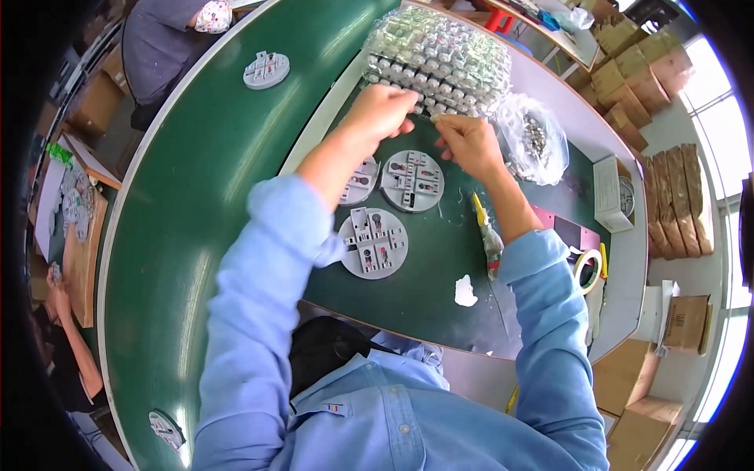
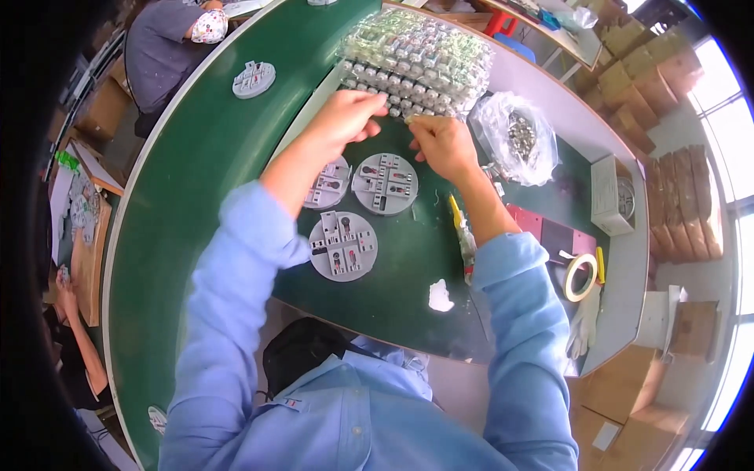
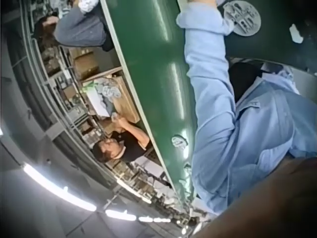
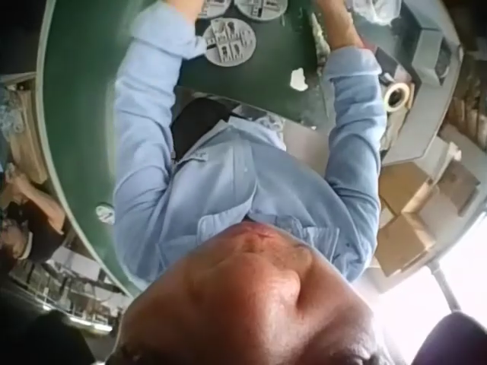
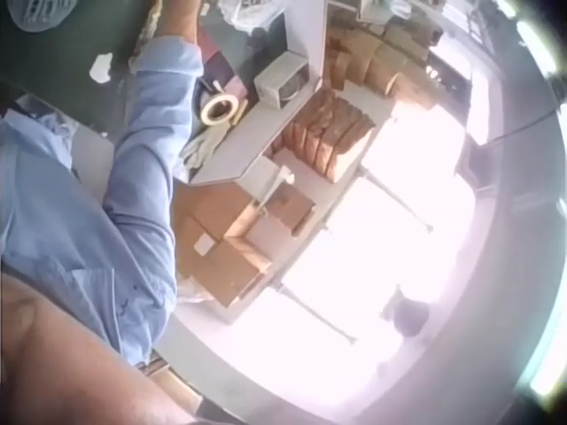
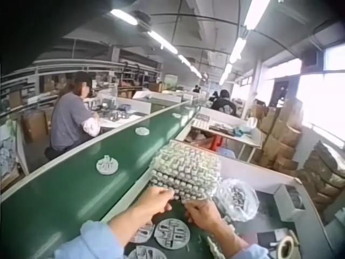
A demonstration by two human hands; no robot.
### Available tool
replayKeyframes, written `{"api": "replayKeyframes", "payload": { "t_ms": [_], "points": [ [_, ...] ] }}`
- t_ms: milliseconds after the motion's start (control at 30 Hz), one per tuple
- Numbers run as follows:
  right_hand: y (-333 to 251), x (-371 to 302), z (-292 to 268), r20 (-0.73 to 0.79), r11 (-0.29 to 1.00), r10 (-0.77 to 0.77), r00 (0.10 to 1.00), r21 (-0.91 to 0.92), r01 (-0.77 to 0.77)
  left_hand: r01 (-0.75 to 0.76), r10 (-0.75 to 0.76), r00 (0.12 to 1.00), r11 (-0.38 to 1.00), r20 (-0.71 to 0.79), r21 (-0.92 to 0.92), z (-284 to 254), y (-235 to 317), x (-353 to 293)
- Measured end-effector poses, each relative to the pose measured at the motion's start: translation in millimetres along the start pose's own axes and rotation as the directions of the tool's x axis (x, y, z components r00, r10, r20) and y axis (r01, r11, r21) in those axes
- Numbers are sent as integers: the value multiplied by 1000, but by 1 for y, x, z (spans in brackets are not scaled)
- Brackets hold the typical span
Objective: Assembling and applying sealant to circular electronic boards at a factory workstation.
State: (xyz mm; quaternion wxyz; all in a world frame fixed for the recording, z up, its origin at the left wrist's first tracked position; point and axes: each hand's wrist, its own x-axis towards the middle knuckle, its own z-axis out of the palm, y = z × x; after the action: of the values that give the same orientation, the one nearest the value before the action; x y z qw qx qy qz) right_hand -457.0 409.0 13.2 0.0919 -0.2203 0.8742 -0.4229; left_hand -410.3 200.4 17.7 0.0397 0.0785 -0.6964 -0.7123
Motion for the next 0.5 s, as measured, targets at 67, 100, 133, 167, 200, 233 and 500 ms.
{"api": "replayKeyframes", "payload": {
  "t_ms": [67,100,133,167,200,233,500],
  "points": [
    [7,-5,1,-29,999,-46,999,-15,46,67,-66,998,989,8,-131,21,-11,26],
    [8,-4,0,-45,997,-70,997,-24,69,134,-135,991,975,9,-178,29,-12,30],
    [12,-5,0,-56,998,-61,997,-23,60,209,-210,977,952,21,-222,38,-15,31],
    [14,-5,1,-58,993,-108,992,-62,105,282,-284,958,922,33,-265,46,-18,31],
    [16,-4,1,-57,984,-156,986,-101,150,285,-284,958,923,41,-259,52,-21,31],
    [14,-4,2,-48,971,-205,978,-139,197,252,-259,966,922,16,-294,57,-23,28],
    [6,-4,3,-13,954,-143,990,-269,134,45,-75,985,981,-154,-187,55,-36,17]
  ]
}}
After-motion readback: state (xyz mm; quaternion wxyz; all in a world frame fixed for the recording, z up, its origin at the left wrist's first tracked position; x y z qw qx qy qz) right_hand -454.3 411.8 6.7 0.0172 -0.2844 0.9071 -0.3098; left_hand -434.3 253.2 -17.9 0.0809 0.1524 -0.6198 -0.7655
